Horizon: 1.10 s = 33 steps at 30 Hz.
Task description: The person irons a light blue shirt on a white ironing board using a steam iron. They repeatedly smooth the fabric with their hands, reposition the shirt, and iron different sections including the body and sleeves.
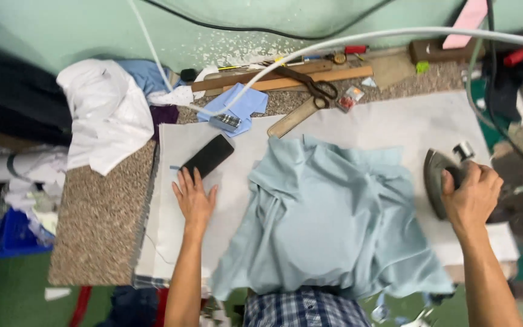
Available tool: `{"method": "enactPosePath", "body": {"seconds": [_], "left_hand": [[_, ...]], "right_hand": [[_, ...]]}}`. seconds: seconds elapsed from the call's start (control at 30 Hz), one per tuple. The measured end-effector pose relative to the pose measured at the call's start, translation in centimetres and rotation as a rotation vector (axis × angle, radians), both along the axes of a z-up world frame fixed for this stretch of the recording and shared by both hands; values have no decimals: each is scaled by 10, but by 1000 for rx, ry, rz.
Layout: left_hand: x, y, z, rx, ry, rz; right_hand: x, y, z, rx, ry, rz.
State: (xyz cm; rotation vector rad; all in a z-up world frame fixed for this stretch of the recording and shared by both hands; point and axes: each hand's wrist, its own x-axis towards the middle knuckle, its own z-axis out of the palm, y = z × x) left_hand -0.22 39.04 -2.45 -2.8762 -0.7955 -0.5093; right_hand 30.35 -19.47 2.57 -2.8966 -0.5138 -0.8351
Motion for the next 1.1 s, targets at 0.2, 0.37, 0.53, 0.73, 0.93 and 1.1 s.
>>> {"method": "enactPosePath", "body": {"seconds": [0.2, 0.37, 0.53, 0.73, 0.93, 1.1], "left_hand": [[31, 81, -20, -158, -59, -389], [88, 72, -24, -97, 81, -359], [176, -20, 25, -296, 7, -931], [254, -27, -74, -676, 326, -807], [139, 38, 107, -729, 154, -978], [-41, 264, 63, -363, 556, -540]], "right_hand": [[-212, 81, -8, 284, 204, 72], [-340, 119, -33, 293, 504, -148], [-375, 139, -69, 23, 884, -411], [-382, 148, -117, 130, 529, -352], [-409, 149, -39, 228, 425, -161], [-505, 197, -50, 340, 833, 415]]}}
